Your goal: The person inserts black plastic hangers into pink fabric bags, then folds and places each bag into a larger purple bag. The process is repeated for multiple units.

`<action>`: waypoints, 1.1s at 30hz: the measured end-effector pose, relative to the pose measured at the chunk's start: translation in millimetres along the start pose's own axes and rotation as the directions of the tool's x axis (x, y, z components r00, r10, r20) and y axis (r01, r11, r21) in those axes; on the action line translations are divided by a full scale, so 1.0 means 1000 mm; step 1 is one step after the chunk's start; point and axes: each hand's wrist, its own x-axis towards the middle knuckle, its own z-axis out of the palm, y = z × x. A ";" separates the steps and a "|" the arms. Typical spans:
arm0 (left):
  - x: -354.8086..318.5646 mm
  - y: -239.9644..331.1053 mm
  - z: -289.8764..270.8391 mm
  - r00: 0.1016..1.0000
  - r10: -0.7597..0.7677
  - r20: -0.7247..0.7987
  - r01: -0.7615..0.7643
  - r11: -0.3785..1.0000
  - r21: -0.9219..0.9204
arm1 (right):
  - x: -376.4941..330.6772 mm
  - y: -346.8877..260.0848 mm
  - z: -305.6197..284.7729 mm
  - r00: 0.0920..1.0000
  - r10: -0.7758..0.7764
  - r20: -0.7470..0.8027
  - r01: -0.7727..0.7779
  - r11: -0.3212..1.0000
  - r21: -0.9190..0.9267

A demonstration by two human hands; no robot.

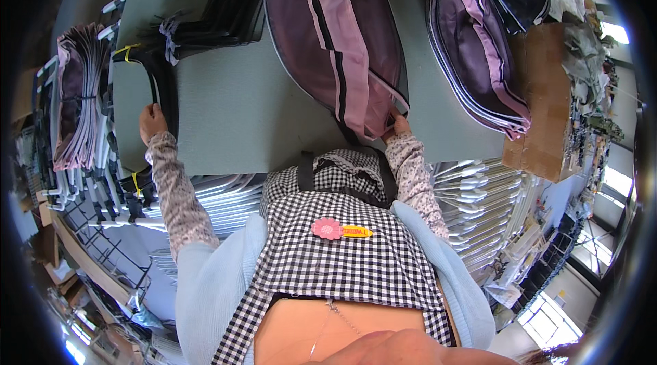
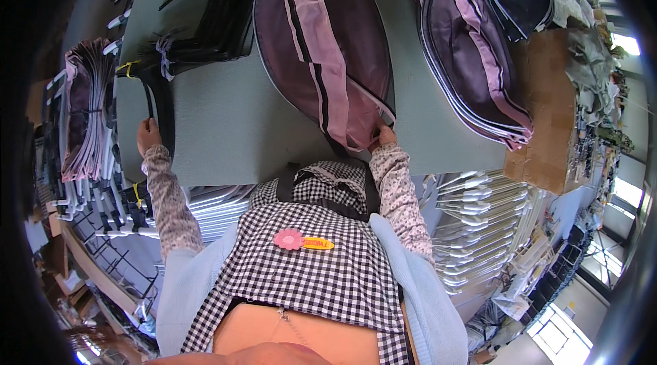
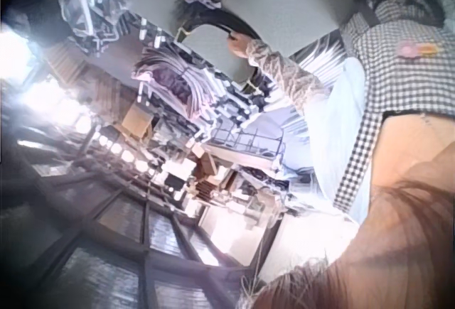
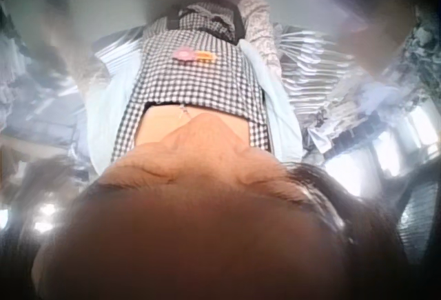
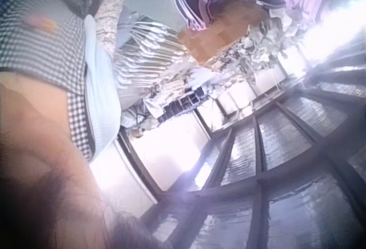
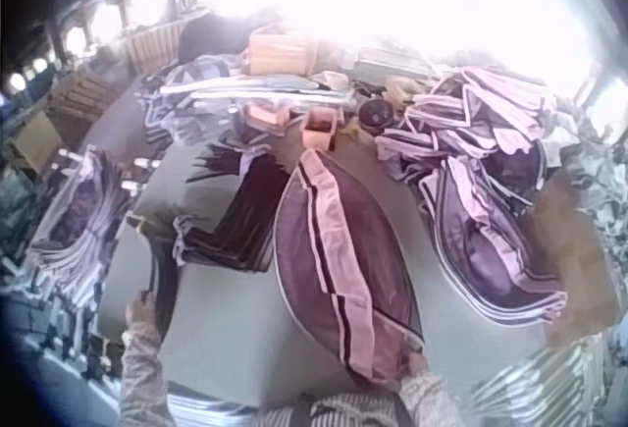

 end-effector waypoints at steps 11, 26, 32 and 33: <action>-0.201 0.308 -0.216 0.242 0.877 0.416 -0.746 0.442 -0.498 | -0.047 -0.002 0.059 0.968 0.118 0.223 -0.109 0.993 -0.050; -0.261 0.422 -0.200 -0.097 0.670 0.736 -0.961 0.131 -0.246 | -0.032 0.030 0.065 0.972 -0.197 0.128 0.211 0.971 -0.112; -0.276 0.437 -0.194 -0.105 0.713 0.694 -0.989 -0.001 -0.148 | -0.053 0.013 0.076 0.962 -0.213 0.169 0.244 0.950 -0.197; -0.281 0.438 -0.188 -0.062 0.730 0.681 -0.998 -0.046 -0.042 | -0.067 0.005 0.084 0.963 -0.225 0.149 0.257 0.932 -0.257</action>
